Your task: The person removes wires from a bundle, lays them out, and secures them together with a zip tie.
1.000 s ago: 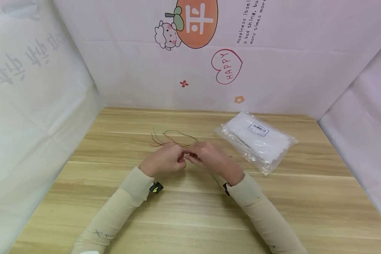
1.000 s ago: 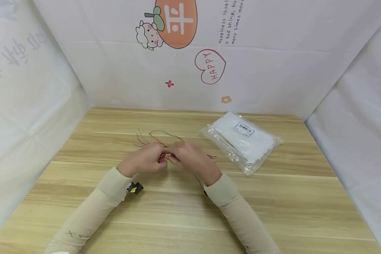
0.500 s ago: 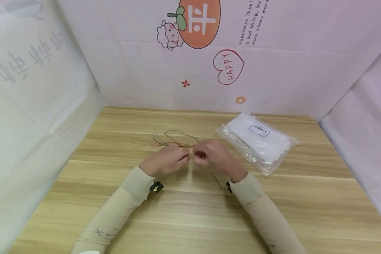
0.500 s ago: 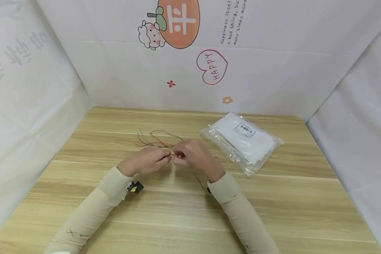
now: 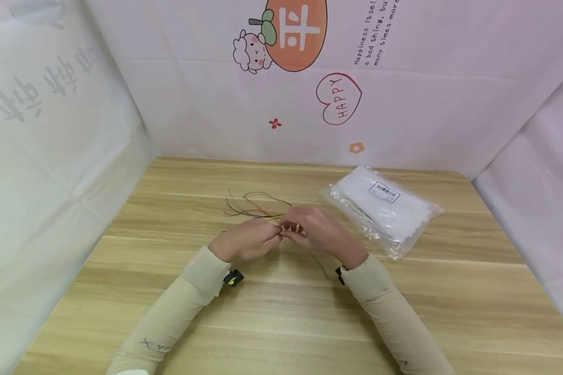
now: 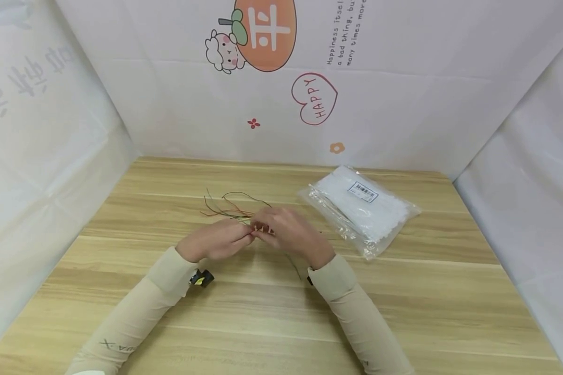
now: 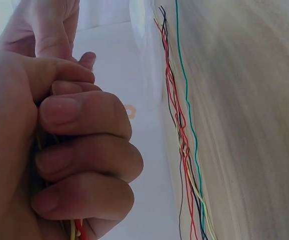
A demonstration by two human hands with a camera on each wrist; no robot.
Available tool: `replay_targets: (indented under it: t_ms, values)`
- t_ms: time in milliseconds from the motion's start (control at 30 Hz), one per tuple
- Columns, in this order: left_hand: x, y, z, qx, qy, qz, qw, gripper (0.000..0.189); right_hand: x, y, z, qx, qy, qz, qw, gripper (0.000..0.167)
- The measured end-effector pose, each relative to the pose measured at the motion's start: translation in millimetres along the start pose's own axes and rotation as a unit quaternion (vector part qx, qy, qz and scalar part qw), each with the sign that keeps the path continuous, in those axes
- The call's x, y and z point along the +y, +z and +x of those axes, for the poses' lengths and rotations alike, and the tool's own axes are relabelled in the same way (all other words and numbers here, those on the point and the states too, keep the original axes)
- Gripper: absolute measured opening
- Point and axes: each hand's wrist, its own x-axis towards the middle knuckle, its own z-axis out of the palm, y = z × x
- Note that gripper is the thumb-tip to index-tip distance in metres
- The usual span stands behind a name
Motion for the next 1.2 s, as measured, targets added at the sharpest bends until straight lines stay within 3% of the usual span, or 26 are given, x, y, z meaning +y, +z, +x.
replay_targets:
  t_ms: [133,267,467,600,767,1033,1200]
  values:
    - [-2.4,-2.5,-1.6,0.014,0.003,0.008,0.9999,0.034,2.6,-2.3,0.0,0.009,-0.015,0.009,0.9998,0.004]
    - [-6.4,-6.5,-3.7,0.037,-0.009,0.022,0.9990,0.033,7.8,-7.2,-1.6,0.023,-0.005,-0.005,0.9997,0.007]
    - [-9.6,-6.1,-4.0,0.032,-0.004,0.022,0.9993,0.033,8.4,-9.6,-3.3,-0.001,0.005,-0.027,0.9996,0.001]
    - [-10.8,-7.2,-3.7,0.036,0.000,0.007,0.9993,0.034,8.4,-10.2,-2.1,0.010,0.008,-0.025,0.9996,0.002]
    - [-16.6,-13.8,-6.8,0.035,-0.031,-0.015,0.9988,0.034,21.6,-16.7,-7.2,0.038,0.022,-0.023,0.9988,0.011]
    - [-19.4,-12.0,-2.5,0.024,-0.029,-0.011,0.9992,0.037,23.6,-14.4,-7.7,0.017,0.021,0.008,0.9996,0.008]
    - [-20.2,-12.4,-2.9,0.028,-0.043,-0.016,0.9985,0.038,25.2,-16.4,-7.9,0.028,0.023,-0.006,0.9993,0.008]
